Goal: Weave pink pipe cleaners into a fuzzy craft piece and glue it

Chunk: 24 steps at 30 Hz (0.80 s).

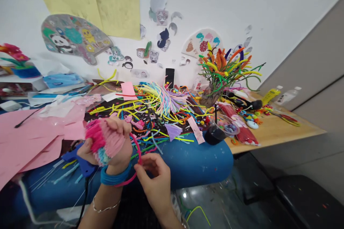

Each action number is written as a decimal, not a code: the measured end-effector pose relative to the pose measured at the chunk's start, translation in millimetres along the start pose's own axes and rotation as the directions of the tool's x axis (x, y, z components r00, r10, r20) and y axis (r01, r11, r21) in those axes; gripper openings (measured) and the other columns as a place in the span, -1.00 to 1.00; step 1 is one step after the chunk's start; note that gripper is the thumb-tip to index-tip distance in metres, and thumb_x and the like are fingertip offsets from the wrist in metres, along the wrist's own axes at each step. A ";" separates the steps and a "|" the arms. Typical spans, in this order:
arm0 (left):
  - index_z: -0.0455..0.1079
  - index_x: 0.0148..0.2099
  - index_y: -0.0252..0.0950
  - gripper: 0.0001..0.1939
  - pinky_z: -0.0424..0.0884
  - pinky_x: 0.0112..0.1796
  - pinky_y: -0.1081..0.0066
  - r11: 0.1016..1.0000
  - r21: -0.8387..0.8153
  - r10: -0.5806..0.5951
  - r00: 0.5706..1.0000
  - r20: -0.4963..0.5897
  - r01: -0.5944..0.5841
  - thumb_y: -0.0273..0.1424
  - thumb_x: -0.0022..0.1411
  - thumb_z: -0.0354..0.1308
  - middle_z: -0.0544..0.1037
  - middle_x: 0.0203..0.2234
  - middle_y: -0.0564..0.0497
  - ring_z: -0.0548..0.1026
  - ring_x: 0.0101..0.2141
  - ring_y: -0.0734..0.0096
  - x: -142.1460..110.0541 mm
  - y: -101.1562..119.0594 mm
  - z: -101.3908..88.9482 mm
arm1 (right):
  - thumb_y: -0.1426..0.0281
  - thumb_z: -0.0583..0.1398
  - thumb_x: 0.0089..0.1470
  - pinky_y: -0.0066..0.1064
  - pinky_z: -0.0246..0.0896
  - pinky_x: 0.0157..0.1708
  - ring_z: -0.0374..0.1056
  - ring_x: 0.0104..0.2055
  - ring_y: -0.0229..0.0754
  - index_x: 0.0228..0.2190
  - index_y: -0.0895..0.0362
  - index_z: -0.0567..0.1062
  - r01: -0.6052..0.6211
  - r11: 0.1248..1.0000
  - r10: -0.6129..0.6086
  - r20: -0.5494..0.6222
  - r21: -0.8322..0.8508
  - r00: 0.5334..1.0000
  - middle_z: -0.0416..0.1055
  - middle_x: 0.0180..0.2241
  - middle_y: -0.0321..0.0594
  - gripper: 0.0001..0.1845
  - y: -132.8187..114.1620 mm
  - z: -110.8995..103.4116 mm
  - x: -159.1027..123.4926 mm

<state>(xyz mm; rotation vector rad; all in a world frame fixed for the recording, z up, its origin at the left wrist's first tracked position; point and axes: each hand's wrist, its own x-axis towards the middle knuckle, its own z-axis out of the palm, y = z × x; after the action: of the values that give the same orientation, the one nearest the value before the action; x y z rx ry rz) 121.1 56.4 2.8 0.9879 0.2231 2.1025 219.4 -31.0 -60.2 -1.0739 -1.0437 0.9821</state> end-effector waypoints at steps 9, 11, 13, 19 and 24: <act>0.44 -0.45 -0.27 -0.56 0.17 -0.57 0.36 0.992 0.038 0.123 0.992 -0.016 -0.122 0.04 -0.02 0.13 0.27 -0.65 0.09 0.22 -0.62 0.43 -0.3 7.8 -10.1 | 0.45 0.40 -0.15 -0.43 0.40 -0.47 0.43 -0.45 -0.22 -0.48 0.00 0.62 -0.012 0.983 -0.022 0.178 0.184 0.984 0.48 -0.41 -0.27 -0.89 0.5 9.3 -7.4; 0.45 -0.44 -0.28 -0.56 0.19 -0.56 0.35 0.991 0.044 0.123 0.992 0.009 -0.124 0.03 -0.02 0.14 0.28 -0.64 0.08 0.24 -0.62 0.41 -1.4 9.5 -11.7 | 0.48 0.40 -0.17 -0.44 0.40 -0.48 0.42 -0.46 -0.23 -0.50 -0.01 0.63 -0.011 0.977 -0.032 0.194 0.215 0.980 0.48 -0.43 -0.28 -0.86 1.0 11.8 -8.5; 0.45 -0.45 -0.28 -0.59 0.21 -0.54 0.34 0.987 0.063 0.151 0.989 -0.003 -0.151 0.00 -0.04 0.16 0.30 -0.64 0.08 0.25 -0.61 0.40 -2.6 10.2 -11.5 | 0.52 0.39 -0.19 -0.45 0.40 -0.46 0.42 -0.44 -0.23 -0.52 -0.02 0.63 0.016 0.974 -0.055 0.170 0.226 0.984 0.48 -0.46 -0.29 -0.83 2.0 14.0 -9.6; 0.42 -0.51 -0.25 -0.57 0.16 -0.59 0.37 0.991 0.086 0.111 0.990 -0.089 -0.104 0.05 -0.11 0.21 0.25 -0.68 0.11 0.17 -0.66 0.46 1.5 1.1 -5.7 | 0.54 0.37 -0.17 -0.42 0.42 -0.43 0.47 -0.40 -0.19 -0.51 -0.03 0.64 0.075 0.973 -0.091 0.064 0.216 0.994 0.53 -0.45 -0.26 -0.80 8.0 17.4 -9.6; 0.36 -0.50 -0.21 -0.52 0.09 -0.63 0.39 0.995 0.089 0.057 0.990 -0.132 -0.045 0.12 -0.11 0.21 0.20 -0.68 0.13 0.11 -0.69 0.50 7.3 -6.8 -8.2 | 0.40 0.40 -0.11 -0.33 0.47 -0.42 0.51 -0.42 -0.13 -0.50 -0.02 0.63 0.079 0.980 -0.086 0.032 0.180 0.996 0.57 -0.47 -0.23 -0.93 16.9 18.1 -6.8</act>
<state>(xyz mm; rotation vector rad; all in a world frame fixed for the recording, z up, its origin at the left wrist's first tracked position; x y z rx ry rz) 116.3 67.6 -1.7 0.9108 0.3618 2.2246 198.4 -30.8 -75.0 -0.8600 -1.0043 1.0134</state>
